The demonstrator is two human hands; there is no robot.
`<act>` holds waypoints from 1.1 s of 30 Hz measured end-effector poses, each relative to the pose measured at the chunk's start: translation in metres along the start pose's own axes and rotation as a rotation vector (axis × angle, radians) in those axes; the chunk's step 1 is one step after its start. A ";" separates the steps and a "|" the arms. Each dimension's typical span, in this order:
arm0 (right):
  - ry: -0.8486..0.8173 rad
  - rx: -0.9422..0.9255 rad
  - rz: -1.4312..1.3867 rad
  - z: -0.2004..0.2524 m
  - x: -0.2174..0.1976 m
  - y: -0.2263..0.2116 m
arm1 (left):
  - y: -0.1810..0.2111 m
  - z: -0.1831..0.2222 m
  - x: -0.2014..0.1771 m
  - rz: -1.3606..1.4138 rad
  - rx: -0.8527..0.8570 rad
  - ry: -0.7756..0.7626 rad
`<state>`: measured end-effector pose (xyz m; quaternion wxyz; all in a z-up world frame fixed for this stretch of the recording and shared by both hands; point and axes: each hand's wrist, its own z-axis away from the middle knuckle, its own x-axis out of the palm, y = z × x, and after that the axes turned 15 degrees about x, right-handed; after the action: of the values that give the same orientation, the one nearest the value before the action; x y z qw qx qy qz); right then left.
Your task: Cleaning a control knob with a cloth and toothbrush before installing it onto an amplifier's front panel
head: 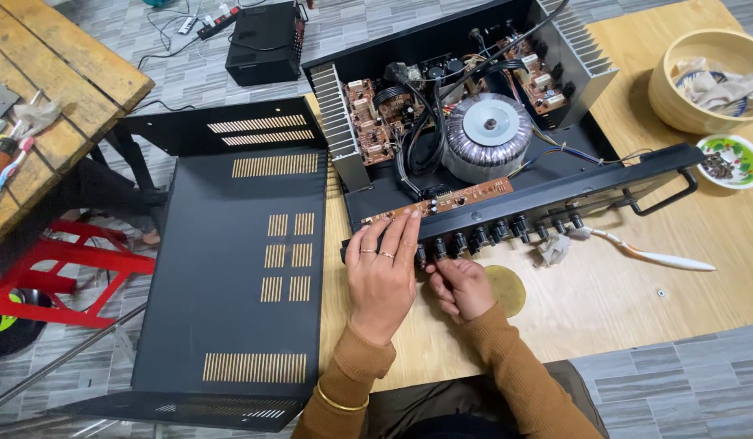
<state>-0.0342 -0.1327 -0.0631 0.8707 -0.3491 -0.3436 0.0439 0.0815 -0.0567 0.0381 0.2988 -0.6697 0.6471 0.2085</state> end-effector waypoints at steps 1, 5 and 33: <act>0.003 -0.002 -0.003 -0.001 -0.001 -0.001 | 0.001 0.000 0.000 0.004 0.004 0.000; -0.116 0.059 -0.075 0.003 0.000 -0.005 | 0.002 0.000 0.001 -0.018 0.006 -0.016; 0.067 -0.077 -0.013 -0.004 0.001 0.015 | -0.004 0.006 0.002 0.020 -0.014 -0.053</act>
<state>-0.0285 -0.1237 -0.0743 0.8680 -0.3811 -0.3179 0.0133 0.0859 -0.0543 0.0330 0.3088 -0.6597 0.6441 0.2336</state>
